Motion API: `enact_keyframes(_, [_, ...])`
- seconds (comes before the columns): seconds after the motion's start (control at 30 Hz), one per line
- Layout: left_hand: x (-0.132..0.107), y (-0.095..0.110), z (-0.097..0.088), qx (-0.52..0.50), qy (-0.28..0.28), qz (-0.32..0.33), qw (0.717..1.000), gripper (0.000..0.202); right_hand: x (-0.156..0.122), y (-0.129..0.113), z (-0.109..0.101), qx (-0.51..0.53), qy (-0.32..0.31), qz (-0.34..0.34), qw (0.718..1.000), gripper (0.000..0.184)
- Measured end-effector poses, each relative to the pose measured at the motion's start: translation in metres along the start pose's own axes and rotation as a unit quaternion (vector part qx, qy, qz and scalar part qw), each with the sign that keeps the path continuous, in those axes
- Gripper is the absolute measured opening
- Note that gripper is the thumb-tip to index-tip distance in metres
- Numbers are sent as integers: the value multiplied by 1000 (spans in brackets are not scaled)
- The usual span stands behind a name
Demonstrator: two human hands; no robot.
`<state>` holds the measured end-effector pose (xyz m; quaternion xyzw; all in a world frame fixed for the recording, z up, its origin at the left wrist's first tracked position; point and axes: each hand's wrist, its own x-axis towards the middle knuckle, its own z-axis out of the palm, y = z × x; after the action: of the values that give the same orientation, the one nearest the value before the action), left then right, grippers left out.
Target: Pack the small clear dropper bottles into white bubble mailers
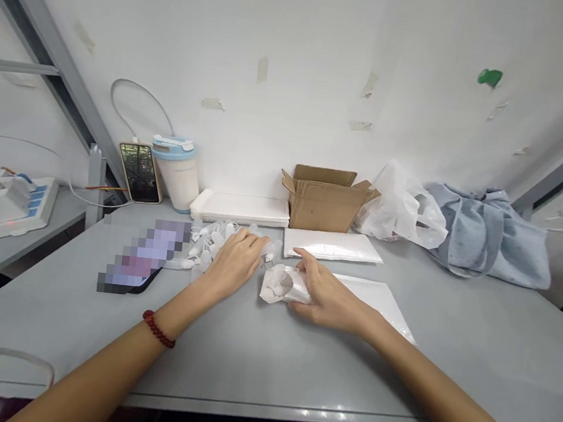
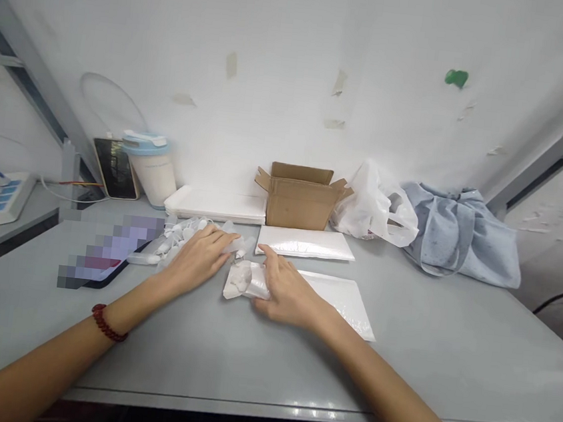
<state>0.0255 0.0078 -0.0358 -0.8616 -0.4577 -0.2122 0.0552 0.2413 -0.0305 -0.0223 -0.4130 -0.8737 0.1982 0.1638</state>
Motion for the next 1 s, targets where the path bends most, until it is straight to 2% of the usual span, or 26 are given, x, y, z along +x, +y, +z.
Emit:
enact_keyframes(0.07, [0, 2, -6, -61, 44, -51, 996, 34, 0, 2, 0, 2, 0, 6, 1000, 82])
enact_keyframes(0.13, [1, 4, -14, -142, 87, -128, 978, 40, 0, 4, -1, 1, 4, 12, 1000, 82])
enact_keyframes(0.2, [1, 7, -23, -247, 109, -180, 946, 46, 1, 7, -1, -6, 14, 22, 1000, 83])
enact_keyframes(0.3, [1, 12, -32, -423, 104, -190, 880, 46, 2, 12, -3, -17, 43, 48, 998, 83])
enact_keyframes(0.37, [1, 14, -33, -480, 90, -199, 850, 41, 3, 15, -4, -17, 60, 64, 996, 83])
enact_keyframes(0.5, [1, 19, -29, -475, 52, -220, 850, 33, 2, 16, -4, -14, 73, 64, 995, 83])
enact_keyframes(0.67, [3, 22, -34, -467, -43, -247, 848, 32, 1, 14, -3, -6, 66, 58, 996, 81])
enact_keyframes(0.87, [3, 16, -37, -479, -50, -264, 836, 43, 1, 10, -5, 4, 64, 51, 997, 80])
enact_keyframes(1.0, [0, 19, -29, -466, -37, -222, 856, 35, 1, 7, -6, 29, 69, 72, 995, 79])
